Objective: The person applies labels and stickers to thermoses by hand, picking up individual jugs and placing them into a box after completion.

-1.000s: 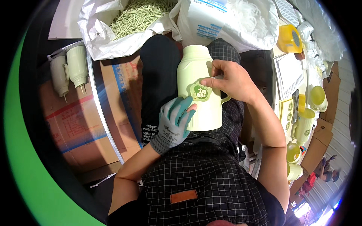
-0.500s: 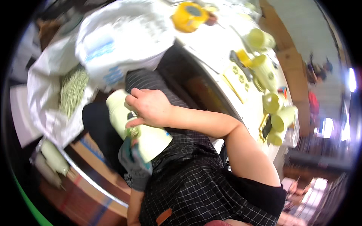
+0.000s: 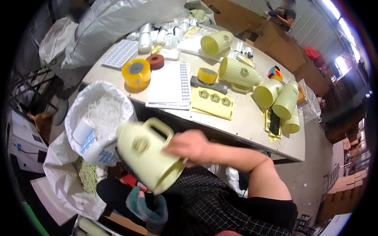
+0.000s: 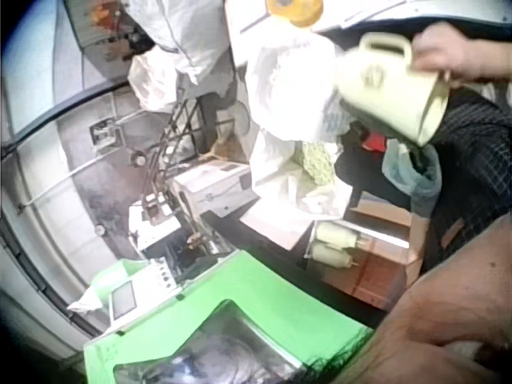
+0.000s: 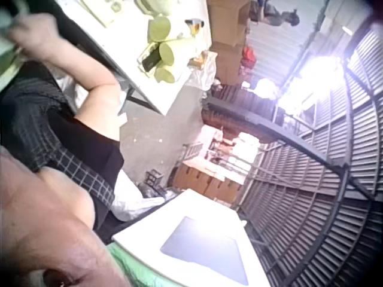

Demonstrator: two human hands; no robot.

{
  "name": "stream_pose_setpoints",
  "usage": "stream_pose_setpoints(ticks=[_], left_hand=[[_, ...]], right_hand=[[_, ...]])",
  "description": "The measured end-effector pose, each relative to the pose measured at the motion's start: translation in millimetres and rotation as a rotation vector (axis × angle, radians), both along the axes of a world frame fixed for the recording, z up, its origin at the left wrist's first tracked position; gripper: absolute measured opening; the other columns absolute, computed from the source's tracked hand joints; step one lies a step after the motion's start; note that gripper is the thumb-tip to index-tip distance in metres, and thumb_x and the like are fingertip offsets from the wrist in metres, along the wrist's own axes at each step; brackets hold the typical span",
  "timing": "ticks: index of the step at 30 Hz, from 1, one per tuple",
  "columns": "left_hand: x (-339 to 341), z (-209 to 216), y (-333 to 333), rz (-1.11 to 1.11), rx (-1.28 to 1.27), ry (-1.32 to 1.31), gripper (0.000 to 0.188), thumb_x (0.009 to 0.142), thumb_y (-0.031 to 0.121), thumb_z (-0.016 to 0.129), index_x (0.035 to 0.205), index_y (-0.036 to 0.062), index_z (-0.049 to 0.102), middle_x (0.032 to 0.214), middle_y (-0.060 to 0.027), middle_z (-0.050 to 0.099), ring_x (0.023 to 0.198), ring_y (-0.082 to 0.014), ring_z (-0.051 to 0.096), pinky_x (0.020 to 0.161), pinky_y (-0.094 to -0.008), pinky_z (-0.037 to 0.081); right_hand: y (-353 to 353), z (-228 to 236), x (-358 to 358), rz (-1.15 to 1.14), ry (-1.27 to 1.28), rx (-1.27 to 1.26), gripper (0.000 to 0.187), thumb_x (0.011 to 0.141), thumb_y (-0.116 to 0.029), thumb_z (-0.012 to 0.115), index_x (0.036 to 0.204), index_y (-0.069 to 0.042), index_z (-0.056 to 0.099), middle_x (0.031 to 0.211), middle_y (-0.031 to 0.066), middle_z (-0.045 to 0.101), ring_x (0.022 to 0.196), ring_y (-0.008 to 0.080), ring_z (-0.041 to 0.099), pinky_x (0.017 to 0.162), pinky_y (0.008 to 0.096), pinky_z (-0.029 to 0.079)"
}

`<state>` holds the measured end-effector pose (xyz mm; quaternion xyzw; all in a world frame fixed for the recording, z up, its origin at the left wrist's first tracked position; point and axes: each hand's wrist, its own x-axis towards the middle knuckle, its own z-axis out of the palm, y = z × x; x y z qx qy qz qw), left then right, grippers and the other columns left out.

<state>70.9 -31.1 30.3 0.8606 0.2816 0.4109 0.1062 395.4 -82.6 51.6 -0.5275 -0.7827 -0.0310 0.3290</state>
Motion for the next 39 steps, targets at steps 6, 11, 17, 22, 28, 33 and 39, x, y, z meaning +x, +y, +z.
stream_pose_setpoints(ticks=[6,11,17,22,28,33,39], left_hand=[[23,-17,-6,-0.067,-0.188,0.049,0.064,0.089,0.011,0.08,0.146,-0.0033,0.057,0.138,-0.0259,0.062,0.109,-0.0355,0.063,0.089,-0.0452,0.057],[15,-38,-18,-0.076,-0.372,0.081,0.059,0.087,0.008,0.08,0.142,-0.0037,0.06,0.135,-0.023,0.065,0.116,-0.0384,0.065,0.098,-0.0494,0.056],[18,-47,-14,-0.1,-0.479,0.2,0.055,0.087,0.01,0.081,0.137,-0.0032,0.062,0.134,-0.0215,0.066,0.121,-0.041,0.064,0.105,-0.0534,0.053],[19,-31,-12,-0.128,-0.554,0.185,0.051,0.089,0.014,0.082,0.136,-0.0006,0.066,0.134,-0.021,0.068,0.122,-0.0424,0.066,0.105,-0.0538,0.054],[-20,-22,-34,0.073,-0.509,0.133,0.051,0.095,0.023,0.083,0.142,0.0082,0.067,0.14,-0.0144,0.067,0.123,-0.0369,0.068,0.107,-0.0514,0.054],[-69,-52,18,0.421,-0.375,0.082,0.055,0.092,0.026,0.084,0.14,0.007,0.064,0.139,-0.018,0.064,0.124,-0.0386,0.065,0.104,-0.0509,0.052],[-153,-104,70,0.829,-0.287,-0.117,0.046,0.092,0.015,0.085,0.131,-0.0007,0.065,0.129,-0.0196,0.067,0.119,-0.0422,0.065,0.1,-0.0479,0.055]], right_hand=[[-40,62,226,-1.061,-0.171,0.701,0.033,0.084,0.003,0.074,0.115,-0.006,0.071,0.092,0.0107,0.069,0.074,0.0291,0.071,0.065,0.0407,0.058],[-49,66,374,-1.635,-0.007,0.655,0.035,0.092,-0.014,0.074,0.126,-0.011,0.071,0.104,0.0144,0.075,0.095,0.0371,0.076,0.088,0.0512,0.06],[-32,31,406,-1.728,0.174,0.099,0.042,0.094,-0.032,0.074,0.131,-0.012,0.076,0.118,0.0187,0.081,0.114,0.0416,0.076,0.099,0.0526,0.059],[-28,-40,344,-1.498,0.101,0.056,0.049,0.094,-0.044,0.081,0.13,-0.012,0.075,0.125,0.0164,0.077,0.119,0.04,0.072,0.101,0.0502,0.057],[-29,-88,275,-1.152,-0.032,-0.465,0.058,0.096,-0.035,0.085,0.142,-0.002,0.073,0.138,0.0219,0.074,0.129,0.0401,0.069,0.112,0.0509,0.053],[22,11,171,-0.693,0.204,0.336,0.061,0.106,-0.042,0.075,0.148,0.0,0.063,0.148,0.0199,0.065,0.136,0.0345,0.06,0.114,0.0504,0.051],[61,115,-74,0.551,0.288,0.637,0.061,0.11,-0.041,0.069,0.156,-0.002,0.056,0.159,0.017,0.054,0.148,0.0339,0.046,0.122,0.0541,0.041]])
